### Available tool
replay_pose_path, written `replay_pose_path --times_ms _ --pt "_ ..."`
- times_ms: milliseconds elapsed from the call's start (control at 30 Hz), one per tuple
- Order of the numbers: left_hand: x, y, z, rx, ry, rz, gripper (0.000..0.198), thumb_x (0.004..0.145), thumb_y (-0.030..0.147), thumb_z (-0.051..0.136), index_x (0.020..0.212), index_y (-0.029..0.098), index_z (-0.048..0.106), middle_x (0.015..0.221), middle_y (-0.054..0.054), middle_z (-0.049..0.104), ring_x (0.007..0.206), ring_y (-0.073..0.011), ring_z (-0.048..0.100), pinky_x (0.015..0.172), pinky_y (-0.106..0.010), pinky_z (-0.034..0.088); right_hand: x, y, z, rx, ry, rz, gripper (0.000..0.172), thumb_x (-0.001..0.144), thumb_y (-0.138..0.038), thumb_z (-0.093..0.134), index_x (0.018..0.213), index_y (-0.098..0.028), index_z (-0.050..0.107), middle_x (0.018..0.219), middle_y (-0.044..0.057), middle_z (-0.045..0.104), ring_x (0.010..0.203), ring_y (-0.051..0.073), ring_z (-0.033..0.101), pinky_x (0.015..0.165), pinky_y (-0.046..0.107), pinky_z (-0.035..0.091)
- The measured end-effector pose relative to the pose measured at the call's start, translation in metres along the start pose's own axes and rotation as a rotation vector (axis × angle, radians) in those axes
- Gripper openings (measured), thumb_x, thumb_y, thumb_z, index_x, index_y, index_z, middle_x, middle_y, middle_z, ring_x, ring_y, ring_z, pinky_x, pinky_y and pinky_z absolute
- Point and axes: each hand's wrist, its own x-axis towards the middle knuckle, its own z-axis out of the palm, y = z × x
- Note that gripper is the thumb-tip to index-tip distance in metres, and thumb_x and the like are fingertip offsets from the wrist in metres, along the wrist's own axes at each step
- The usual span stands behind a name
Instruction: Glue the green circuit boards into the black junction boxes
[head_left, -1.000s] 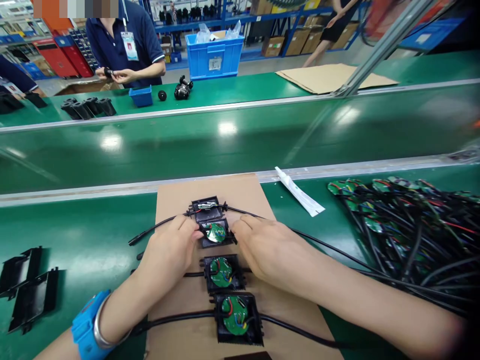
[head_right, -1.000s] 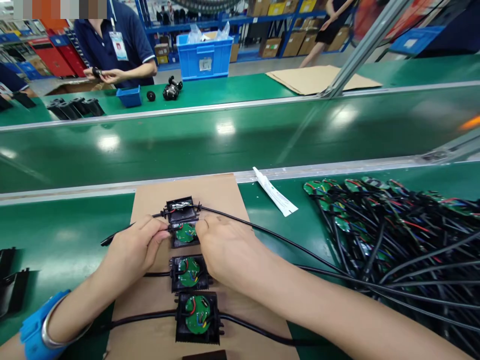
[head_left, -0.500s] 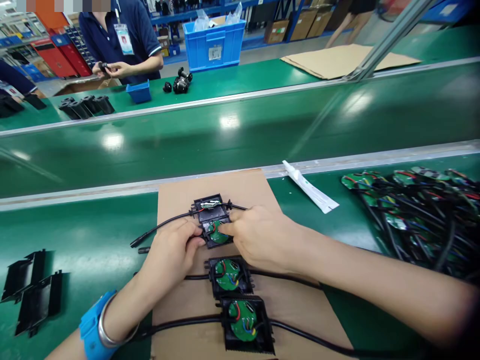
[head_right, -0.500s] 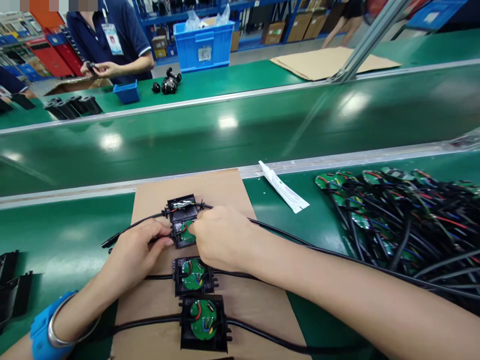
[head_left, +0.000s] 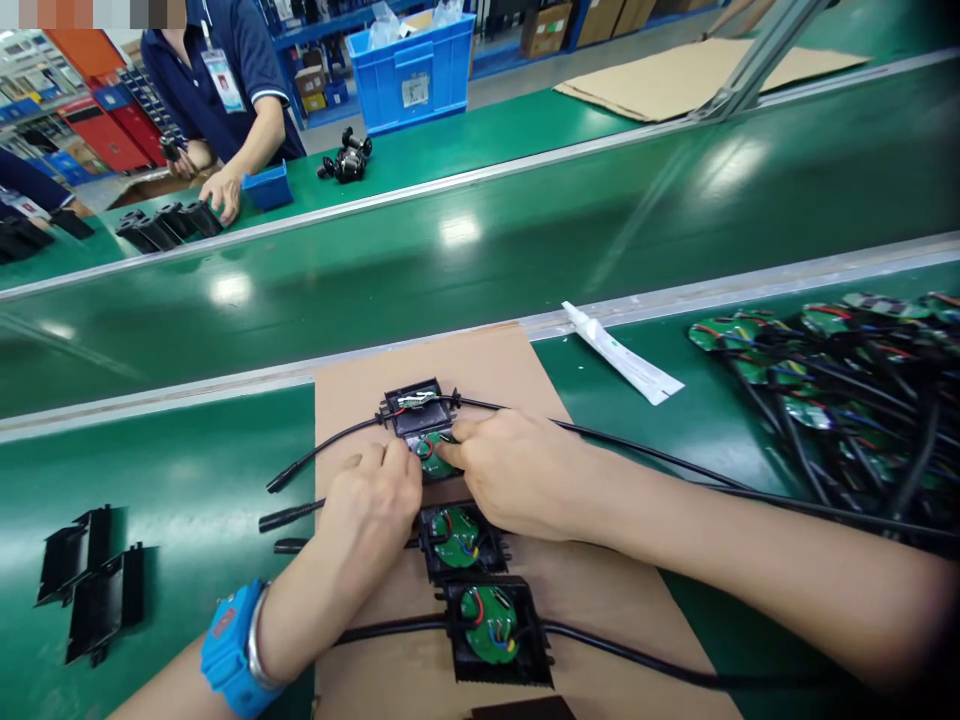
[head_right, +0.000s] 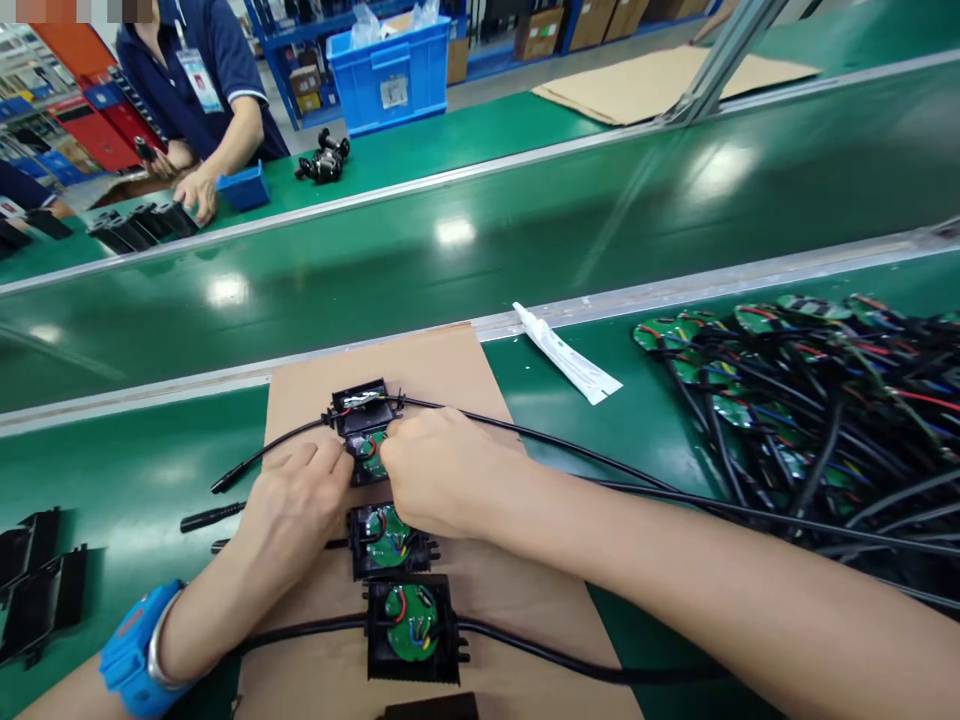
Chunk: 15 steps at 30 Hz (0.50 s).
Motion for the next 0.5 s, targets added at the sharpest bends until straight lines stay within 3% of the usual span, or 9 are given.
replay_pose_path --times_ms 133,267,367,433,500 --pt "0.000 -0.002 -0.003 -0.042 -0.043 -0.037 0.016 0.076 0.001 0.053 0.078 0.014 0.062 0.076 -0.007 0.064 0.067 -0.0232 0.061 0.055 -0.033 0.053 -0.002 -0.004 -0.002 -0.019 0.015 0.036 0.025 0.078 -0.010 0.050 0.093 -0.012 0.070 0.083 0.012 0.068 0.078 0.023 0.062 0.059 0.031 0.038" --pt "-0.008 -0.009 -0.001 -0.302 0.120 -0.176 0.017 0.088 0.009 0.050 0.095 0.014 0.064 0.097 -0.009 0.066 0.085 -0.0223 0.062 0.075 -0.036 0.055 -0.005 0.003 -0.005 0.049 0.033 -0.020 0.024 0.080 -0.011 0.047 0.093 -0.014 0.068 0.087 0.012 0.069 0.084 0.023 0.062 0.066 0.031 0.040" --pt "-0.007 -0.009 0.003 -0.480 0.206 -0.059 0.018 0.092 0.015 0.049 0.102 0.014 0.063 0.104 -0.009 0.065 0.093 -0.0231 0.060 0.083 -0.039 0.052 -0.011 0.012 -0.007 0.193 0.069 0.035 0.029 0.078 -0.009 0.045 0.101 -0.015 0.062 0.091 0.009 0.068 0.078 0.019 0.061 0.064 0.028 0.040" --pt "-0.005 -0.008 0.008 -0.551 0.174 0.076 0.018 0.093 0.015 0.047 0.102 0.014 0.063 0.103 -0.007 0.066 0.092 -0.0229 0.060 0.085 -0.041 0.050 -0.015 0.015 -0.008 0.261 0.073 0.106 0.026 0.076 -0.010 0.046 0.098 -0.015 0.058 0.086 0.007 0.067 0.072 0.017 0.059 0.061 0.027 0.039" --pt "-0.003 -0.008 0.013 -0.583 0.139 0.125 0.020 0.094 0.013 0.045 0.100 0.015 0.063 0.103 -0.006 0.067 0.090 -0.0224 0.059 0.086 -0.043 0.048 -0.019 0.016 -0.007 0.276 0.090 0.157 0.019 0.076 -0.012 0.048 0.093 -0.015 0.055 0.079 0.005 0.065 0.068 0.016 0.058 0.061 0.027 0.038"
